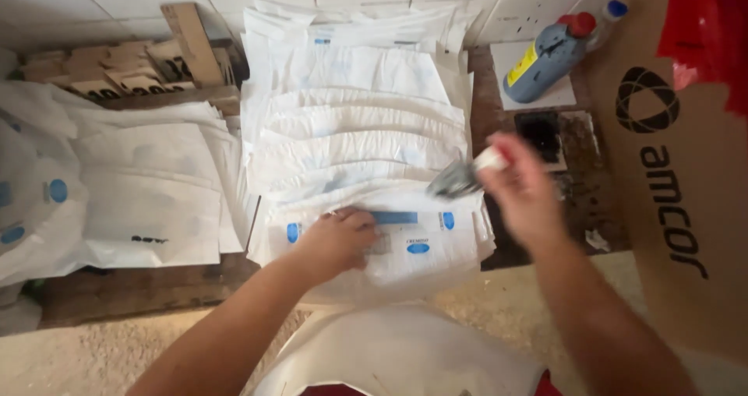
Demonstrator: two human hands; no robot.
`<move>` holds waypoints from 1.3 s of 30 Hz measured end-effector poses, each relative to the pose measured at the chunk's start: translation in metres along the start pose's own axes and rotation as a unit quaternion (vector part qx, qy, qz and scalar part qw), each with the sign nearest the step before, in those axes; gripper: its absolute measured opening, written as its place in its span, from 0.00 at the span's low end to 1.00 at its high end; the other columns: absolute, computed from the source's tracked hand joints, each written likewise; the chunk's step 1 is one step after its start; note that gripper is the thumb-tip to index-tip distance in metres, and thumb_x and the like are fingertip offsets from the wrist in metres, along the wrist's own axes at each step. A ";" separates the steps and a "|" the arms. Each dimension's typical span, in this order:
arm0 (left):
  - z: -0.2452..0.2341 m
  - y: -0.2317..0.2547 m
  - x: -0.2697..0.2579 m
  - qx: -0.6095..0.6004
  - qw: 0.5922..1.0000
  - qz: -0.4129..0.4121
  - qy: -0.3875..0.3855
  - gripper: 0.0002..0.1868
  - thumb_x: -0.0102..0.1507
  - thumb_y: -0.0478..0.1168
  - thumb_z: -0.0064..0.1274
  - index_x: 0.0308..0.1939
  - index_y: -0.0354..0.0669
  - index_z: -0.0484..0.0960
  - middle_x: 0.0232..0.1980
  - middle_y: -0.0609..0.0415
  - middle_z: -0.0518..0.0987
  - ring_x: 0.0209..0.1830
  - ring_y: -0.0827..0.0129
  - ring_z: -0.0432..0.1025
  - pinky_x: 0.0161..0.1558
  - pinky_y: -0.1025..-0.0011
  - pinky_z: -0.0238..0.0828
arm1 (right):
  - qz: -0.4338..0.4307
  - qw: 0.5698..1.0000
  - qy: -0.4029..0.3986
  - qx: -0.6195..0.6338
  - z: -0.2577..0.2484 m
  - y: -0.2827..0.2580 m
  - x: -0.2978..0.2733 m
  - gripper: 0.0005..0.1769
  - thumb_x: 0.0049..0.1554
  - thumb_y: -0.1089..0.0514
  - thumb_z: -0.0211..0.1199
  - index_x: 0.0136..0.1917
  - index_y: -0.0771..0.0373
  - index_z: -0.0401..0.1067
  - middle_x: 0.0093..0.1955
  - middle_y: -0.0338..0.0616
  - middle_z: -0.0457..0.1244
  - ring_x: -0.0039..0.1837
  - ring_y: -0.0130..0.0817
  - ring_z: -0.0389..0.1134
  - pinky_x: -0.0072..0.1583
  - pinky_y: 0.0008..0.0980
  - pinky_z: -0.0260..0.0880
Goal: Manually applying a stamp to individual plastic cheese bags at a workstation.
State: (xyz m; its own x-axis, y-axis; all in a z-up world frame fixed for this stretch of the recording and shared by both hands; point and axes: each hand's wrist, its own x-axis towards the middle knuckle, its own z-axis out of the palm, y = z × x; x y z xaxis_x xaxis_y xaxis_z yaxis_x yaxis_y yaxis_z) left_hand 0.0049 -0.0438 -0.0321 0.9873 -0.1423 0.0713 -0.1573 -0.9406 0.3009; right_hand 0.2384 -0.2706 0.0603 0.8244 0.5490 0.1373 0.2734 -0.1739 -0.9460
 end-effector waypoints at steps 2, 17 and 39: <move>0.015 -0.007 -0.004 -0.032 0.999 -0.002 0.012 0.19 0.52 0.51 0.68 0.44 0.54 0.82 0.52 0.58 0.77 0.53 0.49 0.75 0.44 0.52 0.80 | -0.042 0.997 0.037 -0.053 -0.032 0.014 0.014 0.29 0.61 0.67 0.67 0.74 0.66 0.66 0.64 0.56 0.64 0.61 0.42 0.66 0.62 0.41 0.71; -0.107 0.043 0.043 -0.306 0.835 -0.455 -0.044 0.10 0.71 0.47 0.29 0.49 0.55 0.67 0.36 0.54 0.85 0.33 0.57 0.78 0.36 0.59 0.67 | 0.085 0.938 0.012 -0.337 -0.095 0.006 0.092 0.27 0.68 0.54 0.54 0.79 0.51 0.58 0.67 0.53 0.64 0.60 0.51 0.67 0.59 0.49 0.66; -0.001 -0.006 0.014 0.022 0.978 -0.094 0.184 0.32 0.53 0.49 0.68 0.61 0.63 0.78 0.71 0.56 0.65 0.81 0.45 0.49 0.76 0.41 0.41 | -0.105 0.971 -0.051 -0.209 -0.034 0.004 -0.029 0.28 0.53 0.58 0.70 0.67 0.61 0.74 0.61 0.57 0.68 0.63 0.54 0.69 0.61 0.46 0.72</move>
State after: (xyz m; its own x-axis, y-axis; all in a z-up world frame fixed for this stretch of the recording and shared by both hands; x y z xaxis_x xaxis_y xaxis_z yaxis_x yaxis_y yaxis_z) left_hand 0.0195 -0.0395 -0.0319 0.9221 0.1473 0.3579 0.0355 -0.9531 0.3006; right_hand 0.2324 -0.3148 0.0627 0.6818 0.6821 0.2644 0.6249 -0.3550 -0.6953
